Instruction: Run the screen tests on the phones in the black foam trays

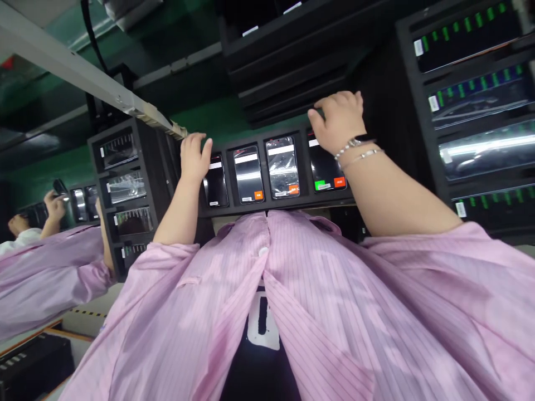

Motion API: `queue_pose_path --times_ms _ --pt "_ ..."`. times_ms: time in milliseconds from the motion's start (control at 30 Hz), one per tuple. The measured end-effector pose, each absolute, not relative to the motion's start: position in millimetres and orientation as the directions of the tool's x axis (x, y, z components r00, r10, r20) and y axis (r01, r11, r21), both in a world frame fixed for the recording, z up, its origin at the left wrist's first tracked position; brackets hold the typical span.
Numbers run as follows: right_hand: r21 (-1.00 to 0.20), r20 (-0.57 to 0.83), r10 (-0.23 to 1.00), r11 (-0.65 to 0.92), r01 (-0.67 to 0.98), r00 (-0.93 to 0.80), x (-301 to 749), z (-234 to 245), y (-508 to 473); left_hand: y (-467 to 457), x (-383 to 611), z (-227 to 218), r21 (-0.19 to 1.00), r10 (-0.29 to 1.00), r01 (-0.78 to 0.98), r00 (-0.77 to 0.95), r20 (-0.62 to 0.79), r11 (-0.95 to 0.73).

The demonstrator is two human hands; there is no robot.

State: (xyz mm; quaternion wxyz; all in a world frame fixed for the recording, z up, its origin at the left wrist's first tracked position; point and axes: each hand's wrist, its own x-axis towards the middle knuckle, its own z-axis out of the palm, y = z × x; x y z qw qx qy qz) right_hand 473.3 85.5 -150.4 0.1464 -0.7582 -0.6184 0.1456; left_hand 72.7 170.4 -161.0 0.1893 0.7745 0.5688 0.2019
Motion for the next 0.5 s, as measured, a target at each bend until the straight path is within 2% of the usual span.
queue_pose_path --times_ms 133,233,333,500 --pt "-0.234 -0.231 0.959 -0.221 0.947 0.166 471 -157 119 198 85 -176 0.507 0.971 0.834 0.238 0.024 -0.217" --pt "-0.175 -0.248 0.951 -0.233 0.957 0.186 470 -167 118 191 87 -181 0.477 0.978 0.861 0.21 -0.014 -0.178" --pt "-0.208 -0.179 0.969 -0.204 0.957 0.168 458 -170 116 182 102 -178 0.496 0.976 0.843 0.212 0.044 -0.206" --pt "-0.379 -0.013 1.0 0.021 0.925 -0.028 403 -178 127 174 169 -184 0.56 0.932 0.751 0.343 0.12 -0.349"
